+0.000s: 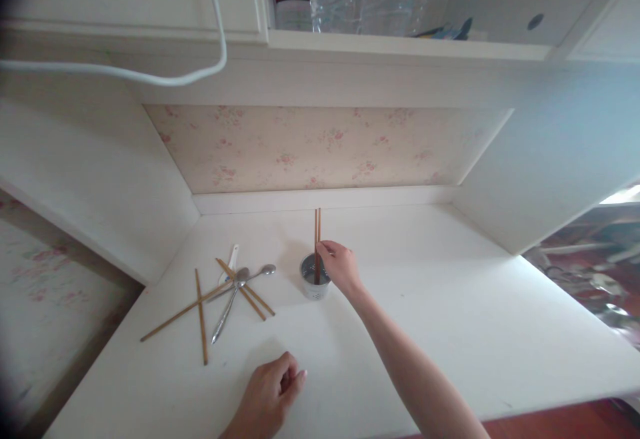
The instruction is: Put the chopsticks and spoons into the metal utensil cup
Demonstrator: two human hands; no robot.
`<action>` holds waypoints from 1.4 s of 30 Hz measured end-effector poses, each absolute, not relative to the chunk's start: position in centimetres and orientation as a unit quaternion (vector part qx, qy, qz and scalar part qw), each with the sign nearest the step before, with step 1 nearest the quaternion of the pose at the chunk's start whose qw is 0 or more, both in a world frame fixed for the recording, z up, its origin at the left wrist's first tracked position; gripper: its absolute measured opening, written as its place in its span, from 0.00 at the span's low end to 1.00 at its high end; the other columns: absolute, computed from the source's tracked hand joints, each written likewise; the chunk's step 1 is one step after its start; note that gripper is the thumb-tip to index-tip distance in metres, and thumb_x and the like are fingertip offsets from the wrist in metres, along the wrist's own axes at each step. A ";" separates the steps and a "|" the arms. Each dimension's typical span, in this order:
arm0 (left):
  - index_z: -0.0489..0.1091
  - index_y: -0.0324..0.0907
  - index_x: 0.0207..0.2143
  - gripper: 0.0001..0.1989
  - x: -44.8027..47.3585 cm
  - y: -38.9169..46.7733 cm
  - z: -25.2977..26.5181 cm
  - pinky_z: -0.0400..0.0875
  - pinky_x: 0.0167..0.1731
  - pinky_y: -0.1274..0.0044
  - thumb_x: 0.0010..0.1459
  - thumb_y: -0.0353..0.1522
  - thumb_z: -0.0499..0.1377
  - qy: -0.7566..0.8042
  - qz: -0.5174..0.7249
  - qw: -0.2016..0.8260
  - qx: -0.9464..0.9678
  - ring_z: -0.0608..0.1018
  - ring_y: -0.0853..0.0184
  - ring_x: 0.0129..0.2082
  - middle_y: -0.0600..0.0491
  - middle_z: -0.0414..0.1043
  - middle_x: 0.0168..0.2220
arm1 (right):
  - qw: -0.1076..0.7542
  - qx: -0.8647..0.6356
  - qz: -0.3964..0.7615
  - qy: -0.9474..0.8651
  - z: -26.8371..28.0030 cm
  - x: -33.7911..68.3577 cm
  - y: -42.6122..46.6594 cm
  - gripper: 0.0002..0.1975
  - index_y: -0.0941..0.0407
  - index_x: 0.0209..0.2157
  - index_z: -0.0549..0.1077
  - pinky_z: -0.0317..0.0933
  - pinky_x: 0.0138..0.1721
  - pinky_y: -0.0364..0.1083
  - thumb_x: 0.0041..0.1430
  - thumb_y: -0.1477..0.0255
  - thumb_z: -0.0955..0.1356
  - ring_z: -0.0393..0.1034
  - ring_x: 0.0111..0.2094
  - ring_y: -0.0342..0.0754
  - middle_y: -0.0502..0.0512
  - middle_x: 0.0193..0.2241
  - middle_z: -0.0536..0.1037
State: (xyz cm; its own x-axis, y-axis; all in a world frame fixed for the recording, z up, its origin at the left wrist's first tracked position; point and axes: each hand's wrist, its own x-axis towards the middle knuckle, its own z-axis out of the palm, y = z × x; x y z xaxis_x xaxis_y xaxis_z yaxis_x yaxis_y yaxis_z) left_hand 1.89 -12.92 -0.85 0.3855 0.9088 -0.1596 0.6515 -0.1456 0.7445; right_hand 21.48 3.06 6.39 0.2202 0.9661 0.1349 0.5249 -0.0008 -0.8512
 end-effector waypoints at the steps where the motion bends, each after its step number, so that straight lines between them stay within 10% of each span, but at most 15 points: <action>1: 0.62 0.43 0.27 0.13 1.9 -12.9 -0.9 0.55 0.25 0.81 0.62 0.39 0.49 0.528 0.167 0.384 0.739 0.67 0.72 0.22 0.58 0.66 0.21 | 0.421 -0.657 0.262 -0.568 6.4 21.5 3.1 0.15 0.50 0.33 0.79 0.65 0.38 0.48 0.57 0.59 0.63 0.76 0.34 0.51 0.50 0.31 0.82; 30: 0.59 0.43 0.26 0.15 0.0 -12.2 1.4 0.56 0.24 0.81 0.61 0.42 0.51 0.525 0.238 0.454 0.680 0.63 0.73 0.22 0.60 0.59 0.21 | 0.544 -0.557 0.386 -0.495 2.6 23.1 0.3 0.22 0.50 0.50 0.69 0.59 0.52 0.54 0.58 0.55 0.65 0.67 0.52 0.55 0.57 0.49 0.75; 42: 0.66 0.43 0.37 0.11 -15.8 -5.7 2.4 0.66 0.39 0.74 0.61 0.39 0.49 0.693 0.176 0.046 0.698 0.75 0.62 0.38 0.50 0.72 0.37 | 0.617 -0.549 0.380 -0.416 -1.9 23.6 -2.2 0.18 0.48 0.49 0.66 0.58 0.53 0.56 0.60 0.56 0.63 0.64 0.51 0.54 0.54 0.50 0.70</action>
State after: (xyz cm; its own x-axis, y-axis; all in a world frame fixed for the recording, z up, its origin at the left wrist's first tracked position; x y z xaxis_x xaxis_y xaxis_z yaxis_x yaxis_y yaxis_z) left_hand -15.81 -5.73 2.37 -0.0210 0.9830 0.1825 0.9510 -0.0367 0.3071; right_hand 23.61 -2.21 -1.95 0.3642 0.9264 0.0958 -0.0117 0.1074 -0.9941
